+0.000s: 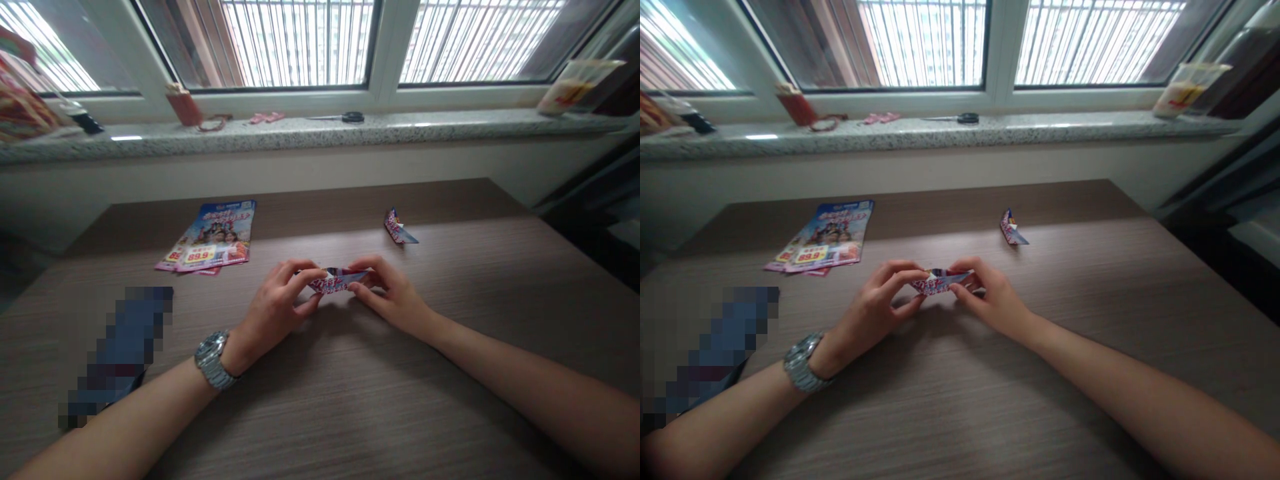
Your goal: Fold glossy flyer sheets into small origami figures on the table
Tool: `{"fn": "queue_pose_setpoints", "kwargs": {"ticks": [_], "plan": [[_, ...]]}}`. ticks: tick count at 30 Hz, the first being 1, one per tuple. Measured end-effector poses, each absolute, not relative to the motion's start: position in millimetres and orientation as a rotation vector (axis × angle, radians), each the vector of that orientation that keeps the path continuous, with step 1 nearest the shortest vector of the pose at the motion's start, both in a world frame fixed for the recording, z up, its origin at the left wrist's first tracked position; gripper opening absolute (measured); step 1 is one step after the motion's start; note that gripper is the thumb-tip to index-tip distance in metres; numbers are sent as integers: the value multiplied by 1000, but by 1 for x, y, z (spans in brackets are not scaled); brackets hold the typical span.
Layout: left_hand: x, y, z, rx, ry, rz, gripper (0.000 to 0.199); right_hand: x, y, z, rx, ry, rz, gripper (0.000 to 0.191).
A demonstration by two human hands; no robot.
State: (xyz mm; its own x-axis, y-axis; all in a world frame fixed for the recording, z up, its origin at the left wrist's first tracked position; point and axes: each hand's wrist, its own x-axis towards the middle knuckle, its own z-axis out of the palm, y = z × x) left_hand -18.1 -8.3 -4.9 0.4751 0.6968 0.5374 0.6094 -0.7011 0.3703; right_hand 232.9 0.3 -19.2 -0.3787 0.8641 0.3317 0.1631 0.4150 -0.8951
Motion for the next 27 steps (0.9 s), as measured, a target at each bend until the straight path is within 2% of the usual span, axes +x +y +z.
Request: {"fn": "queue_pose_setpoints", "kwargs": {"ticks": [9, 17, 27], "plan": [[-20, -8, -3, 2434, 1069, 1036, 38, 238, 8, -22, -936, -1866, 878, 13], [-22, -5, -4, 2261, 1103, 1048, 14, 241, 10, -24, -961, -1834, 946, 14], [-22, -4, -7, 2233, 1110, 1071, 14, 241, 10, -23, -959, -1852, 932, 15]]}}
